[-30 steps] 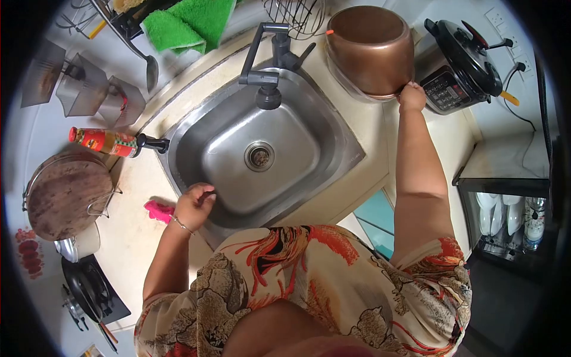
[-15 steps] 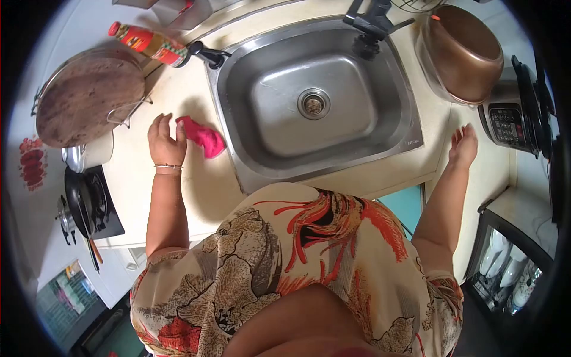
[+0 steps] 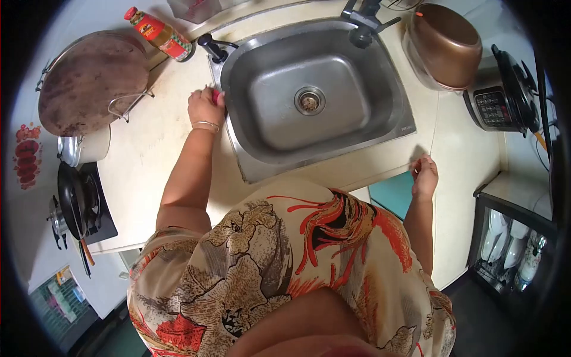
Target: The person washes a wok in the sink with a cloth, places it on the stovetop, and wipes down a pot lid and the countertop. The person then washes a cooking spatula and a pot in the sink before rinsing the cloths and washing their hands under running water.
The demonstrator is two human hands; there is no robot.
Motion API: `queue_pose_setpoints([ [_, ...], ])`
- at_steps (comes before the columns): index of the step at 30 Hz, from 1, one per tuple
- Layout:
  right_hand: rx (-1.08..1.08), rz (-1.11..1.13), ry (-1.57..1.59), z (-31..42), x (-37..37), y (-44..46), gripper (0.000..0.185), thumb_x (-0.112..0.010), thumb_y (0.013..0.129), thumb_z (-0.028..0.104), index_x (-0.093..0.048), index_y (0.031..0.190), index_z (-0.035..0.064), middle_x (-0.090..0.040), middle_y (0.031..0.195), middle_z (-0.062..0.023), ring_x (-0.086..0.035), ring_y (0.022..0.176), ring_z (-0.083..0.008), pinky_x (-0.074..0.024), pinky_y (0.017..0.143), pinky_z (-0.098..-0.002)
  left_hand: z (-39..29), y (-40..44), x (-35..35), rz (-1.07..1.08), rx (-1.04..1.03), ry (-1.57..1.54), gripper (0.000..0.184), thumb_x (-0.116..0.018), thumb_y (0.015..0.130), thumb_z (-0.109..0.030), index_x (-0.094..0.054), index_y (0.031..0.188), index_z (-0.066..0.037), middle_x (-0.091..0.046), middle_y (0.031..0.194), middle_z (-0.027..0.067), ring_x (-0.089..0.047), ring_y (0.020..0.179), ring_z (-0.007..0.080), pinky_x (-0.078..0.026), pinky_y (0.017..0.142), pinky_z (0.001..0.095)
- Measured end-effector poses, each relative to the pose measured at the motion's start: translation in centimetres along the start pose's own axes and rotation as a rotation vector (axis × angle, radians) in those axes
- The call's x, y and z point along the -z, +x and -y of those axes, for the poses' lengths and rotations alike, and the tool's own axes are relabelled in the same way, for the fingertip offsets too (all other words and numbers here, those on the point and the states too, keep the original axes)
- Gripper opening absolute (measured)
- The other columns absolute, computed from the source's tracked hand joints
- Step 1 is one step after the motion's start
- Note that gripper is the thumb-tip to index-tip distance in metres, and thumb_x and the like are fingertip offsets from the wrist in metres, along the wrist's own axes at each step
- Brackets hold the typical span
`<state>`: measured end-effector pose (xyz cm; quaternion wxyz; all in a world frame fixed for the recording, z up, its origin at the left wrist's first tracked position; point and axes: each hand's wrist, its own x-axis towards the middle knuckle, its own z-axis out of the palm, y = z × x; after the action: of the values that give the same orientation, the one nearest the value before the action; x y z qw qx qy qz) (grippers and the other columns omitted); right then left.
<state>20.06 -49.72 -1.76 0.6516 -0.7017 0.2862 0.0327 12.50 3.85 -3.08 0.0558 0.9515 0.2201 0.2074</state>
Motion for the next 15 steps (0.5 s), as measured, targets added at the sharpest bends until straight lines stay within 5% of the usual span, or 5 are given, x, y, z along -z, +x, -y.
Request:
queue_pose_setpoints([
  [4, 0.028, 0.231, 0.026, 0.8, -4.1, -1.7, 0.019, -0.052, 0.088, 0.021, -0.056, 0.102, 0.0084, -0.058, 0.079, 0.0017, -0.054, 0.066, -0.0074, -0.0425, 0.056, -0.0212, -5.2, 3.2, -1.9, 0.084, 0.425, -0.669, 0.031, -0.067, 0.076, -0.034, -0.063, 0.078, -0.004, -0.063, 0.068, 0.0117, -0.062, 0.07, 0.023, -0.049, 0.068, 0.0328],
  [8, 0.204, 0.526, -0.091, 3.0, -12.4, -3.4, 0.033, -0.051, 0.09, 0.031, -0.052, 0.113, 0.0082, -0.056, 0.094, -0.0024, -0.054, 0.082, -0.012, -0.0456, 0.067, -0.0253, -15.7, 3.8, 2.1, 0.258, 0.626, -1.346, 0.035, -0.065, 0.08, -0.037, -0.059, 0.084, -0.003, -0.062, 0.073, 0.0045, -0.059, 0.07, 0.0135, -0.049, 0.063, 0.0289],
  [10, 0.215, 0.531, -0.197, 5.1, -16.7, -4.9, 0.044, -0.049, 0.09, 0.038, -0.045, 0.123, 0.0083, -0.054, 0.1, -0.0023, -0.052, 0.089, -0.0132, -0.0447, 0.073, -0.0275, -18.5, 3.8, -0.3, 0.346, 0.652, -1.491, 0.036, -0.06, 0.082, -0.043, -0.056, 0.085, -0.008, -0.053, 0.069, -0.0003, -0.049, 0.057, 0.0116, -0.042, 0.053, 0.0265],
  [12, 0.077, 0.692, 0.146, 5.5, -19.8, -4.9, 0.051, -0.048, 0.09, 0.04, -0.039, 0.128, 0.0063, -0.054, 0.101, -0.0023, -0.052, 0.088, -0.0121, -0.0445, 0.072, -0.0264, -21.5, 3.3, 0.3, 0.48, 0.701, -1.768, 0.035, -0.057, 0.083, -0.045, -0.054, 0.085, -0.01, -0.051, 0.067, -0.0005, -0.046, 0.055, 0.0122, -0.04, 0.051, 0.0275],
  [15, 0.308, 0.784, 0.116, 6.9, -23.2, -5.7, 0.049, -0.051, 0.089, 0.04, -0.046, 0.122, 0.0039, -0.056, 0.099, -0.0028, -0.053, 0.086, -0.011, -0.0444, 0.072, -0.0253, -23.9, 2.3, 3.8, 0.669, 0.823, -1.76, 0.035, -0.05, 0.087, -0.048, -0.055, 0.088, -0.012, -0.053, 0.071, 0.0012, -0.049, 0.058, 0.0136, -0.041, 0.052, 0.0297],
])
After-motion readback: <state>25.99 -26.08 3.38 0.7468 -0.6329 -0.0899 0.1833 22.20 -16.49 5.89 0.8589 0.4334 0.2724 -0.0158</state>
